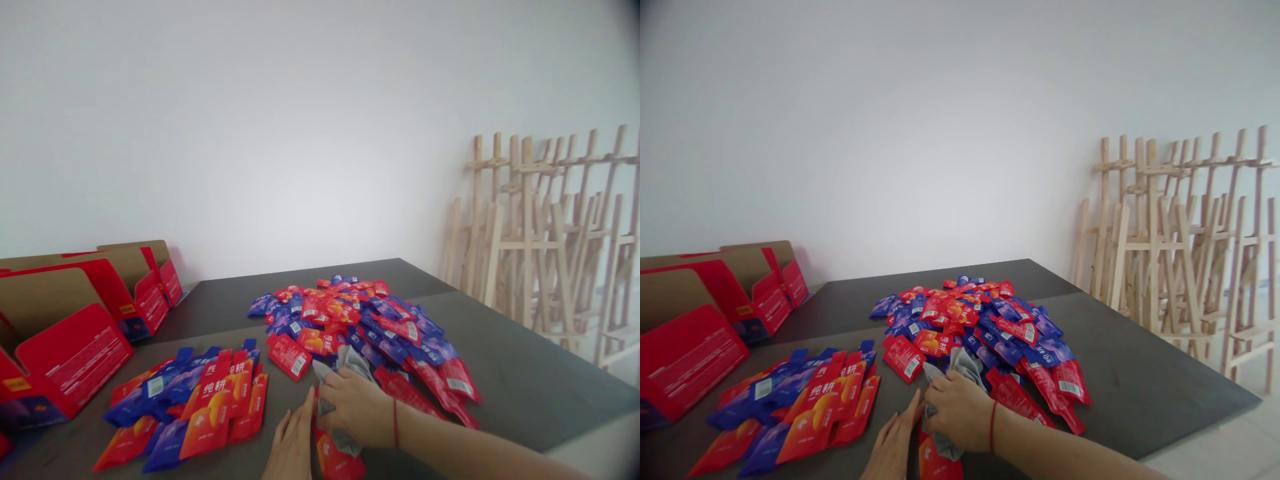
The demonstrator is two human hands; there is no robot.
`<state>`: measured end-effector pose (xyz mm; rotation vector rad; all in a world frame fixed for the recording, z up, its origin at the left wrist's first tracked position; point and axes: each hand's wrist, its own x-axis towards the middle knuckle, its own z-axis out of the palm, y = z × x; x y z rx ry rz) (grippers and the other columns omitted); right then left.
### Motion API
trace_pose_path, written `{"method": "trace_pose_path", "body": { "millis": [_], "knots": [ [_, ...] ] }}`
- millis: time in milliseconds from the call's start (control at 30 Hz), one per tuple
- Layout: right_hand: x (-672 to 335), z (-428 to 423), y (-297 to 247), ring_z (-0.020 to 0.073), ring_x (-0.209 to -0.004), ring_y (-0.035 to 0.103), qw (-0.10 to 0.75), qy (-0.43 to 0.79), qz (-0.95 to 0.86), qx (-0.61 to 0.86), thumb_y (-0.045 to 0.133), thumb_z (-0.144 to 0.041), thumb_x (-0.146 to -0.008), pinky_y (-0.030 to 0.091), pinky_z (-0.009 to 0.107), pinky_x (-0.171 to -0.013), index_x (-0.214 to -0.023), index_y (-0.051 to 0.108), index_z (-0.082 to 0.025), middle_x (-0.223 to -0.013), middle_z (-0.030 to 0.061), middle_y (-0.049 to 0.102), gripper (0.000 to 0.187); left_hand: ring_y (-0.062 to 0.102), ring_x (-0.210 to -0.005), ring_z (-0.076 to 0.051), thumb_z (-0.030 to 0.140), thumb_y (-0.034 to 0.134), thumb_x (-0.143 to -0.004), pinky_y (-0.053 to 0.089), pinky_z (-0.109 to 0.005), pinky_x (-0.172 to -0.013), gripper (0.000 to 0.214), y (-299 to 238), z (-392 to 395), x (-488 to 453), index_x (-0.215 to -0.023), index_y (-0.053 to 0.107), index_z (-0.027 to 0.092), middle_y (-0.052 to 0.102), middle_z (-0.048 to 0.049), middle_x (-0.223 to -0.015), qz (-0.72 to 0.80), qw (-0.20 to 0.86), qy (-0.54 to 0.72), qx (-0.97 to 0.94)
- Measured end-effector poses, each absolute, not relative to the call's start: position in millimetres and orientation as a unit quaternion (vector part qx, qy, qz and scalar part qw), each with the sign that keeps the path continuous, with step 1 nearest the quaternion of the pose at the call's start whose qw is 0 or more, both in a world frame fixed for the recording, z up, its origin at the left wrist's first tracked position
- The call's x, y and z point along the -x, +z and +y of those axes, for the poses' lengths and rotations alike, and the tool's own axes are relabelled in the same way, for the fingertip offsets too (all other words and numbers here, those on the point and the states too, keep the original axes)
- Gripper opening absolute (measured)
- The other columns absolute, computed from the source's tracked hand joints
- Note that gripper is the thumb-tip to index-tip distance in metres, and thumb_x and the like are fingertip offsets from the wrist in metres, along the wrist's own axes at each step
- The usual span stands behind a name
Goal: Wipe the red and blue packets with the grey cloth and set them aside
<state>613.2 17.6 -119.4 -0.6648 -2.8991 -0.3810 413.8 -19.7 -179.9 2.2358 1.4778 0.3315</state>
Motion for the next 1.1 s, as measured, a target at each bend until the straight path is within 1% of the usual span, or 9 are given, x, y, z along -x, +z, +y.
{"method": "trace_pose_path", "body": {
  "millis": [100,300,367,467,600,733,833,967,1100],
  "knots": [
    [-610.1,14.4,-116.0,0.0244,-0.095,0.052,0.069,-0.133,-0.971,0.187,0.060,-0.031,-0.095,0.032,0.038,-0.069,-0.099,0.072,-0.027,-0.101,0.0050,0.061,0.013,0.036,-0.146,-0.032,0.017,0.071,-0.059,0.022,-0.053,-0.122,0.115,-183.0,-18.8,-412.6,-0.157,0.011,0.010,0.033,-0.0204,-0.160,0.537,0.216,0.114,-0.807],
    [-619.4,4.1,-114.6,0.0244,-0.098,0.052,0.071,-0.113,-0.980,0.148,0.065,-0.030,-0.090,0.033,0.037,-0.070,-0.107,0.071,-0.032,-0.104,0.0031,0.061,0.018,0.037,-0.146,-0.030,0.020,0.062,-0.075,0.026,-0.055,-0.120,0.100,-200.2,-17.0,-403.3,-0.158,0.006,0.013,0.034,-0.0195,-0.160,0.495,0.182,0.167,-0.833],
    [-615.7,8.0,-116.1,0.0243,-0.097,0.052,0.074,-0.116,-0.976,0.168,0.064,-0.031,-0.092,0.032,0.037,-0.069,-0.104,0.072,-0.031,-0.103,0.0037,0.061,0.015,0.039,-0.145,-0.030,0.019,0.065,-0.073,0.027,-0.056,-0.120,0.105,-199.1,-16.9,-404.2,-0.158,0.003,0.014,0.036,-0.0195,-0.159,0.497,0.185,0.167,-0.831],
    [-605.6,19.6,-117.5,0.0251,-0.095,0.051,0.070,-0.128,-0.966,0.211,0.063,-0.031,-0.093,0.033,0.037,-0.069,-0.100,0.074,-0.029,-0.099,0.0056,0.061,0.013,0.040,-0.144,-0.033,0.019,0.074,-0.063,0.026,-0.059,-0.120,0.119,-188.2,-18.2,-410.1,-0.158,0.002,0.016,0.037,-0.0208,-0.158,0.512,0.201,0.149,-0.822],
    [-600.7,28.3,-117.7,0.0259,-0.096,0.051,0.062,-0.133,-0.965,0.219,0.063,-0.030,-0.092,0.034,0.037,-0.070,-0.100,0.074,-0.027,-0.098,0.0072,0.062,0.014,0.037,-0.146,-0.035,0.018,0.079,-0.056,0.022,-0.055,-0.123,0.124,-173.8,-20.8,-417.1,-0.157,0.008,0.010,0.035,-0.0235,-0.159,0.543,0.223,0.123,-0.800],
    [-612.2,15.0,-116.3,0.0246,-0.098,0.052,0.070,-0.121,-0.977,0.158,0.064,-0.031,-0.091,0.034,0.037,-0.072,-0.108,0.071,-0.030,-0.108,0.0046,0.063,0.018,0.034,-0.147,-0.033,0.025,0.076,-0.062,0.020,-0.054,-0.123,0.116,-178.9,-20.9,-413.8,-0.157,0.012,0.008,0.033,-0.0228,-0.159,0.538,0.221,0.125,-0.804],
    [-622.7,-4.2,-109.9,0.0230,-0.097,0.054,0.079,-0.103,-0.983,0.127,0.061,-0.034,-0.095,0.034,0.036,-0.072,-0.108,0.070,-0.032,-0.106,0.0017,0.064,0.016,0.035,-0.147,-0.030,0.024,0.068,-0.069,0.021,-0.053,-0.123,0.106,-190.5,-20.5,-408.6,-0.157,0.011,0.009,0.036,-0.0200,-0.159,0.517,0.206,0.150,-0.817],
    [-632.5,-21.6,-98.8,0.0195,-0.093,0.055,0.085,-0.100,-0.986,0.099,0.053,-0.033,-0.101,0.035,0.033,-0.070,-0.103,0.069,-0.027,-0.111,0.0003,0.066,0.017,0.036,-0.146,-0.028,0.018,0.062,-0.069,0.022,-0.051,-0.122,0.107,-199.0,-20.2,-406.5,-0.158,0.003,0.013,0.037,-0.0171,-0.159,0.512,0.202,0.168,-0.818],
    [-644.0,-17.5,-104.2,0.0185,-0.094,0.055,0.103,-0.088,-0.985,0.105,0.049,-0.035,-0.103,0.035,0.033,-0.071,-0.109,0.067,-0.031,-0.113,-0.0013,0.065,0.020,0.034,-0.147,-0.029,0.023,0.062,-0.071,0.020,-0.053,-0.123,0.107,-199.4,-18.5,-407.2,-0.158,0.002,0.013,0.033,-0.0172,-0.161,0.503,0.208,0.170,-0.822]
  ]
}}
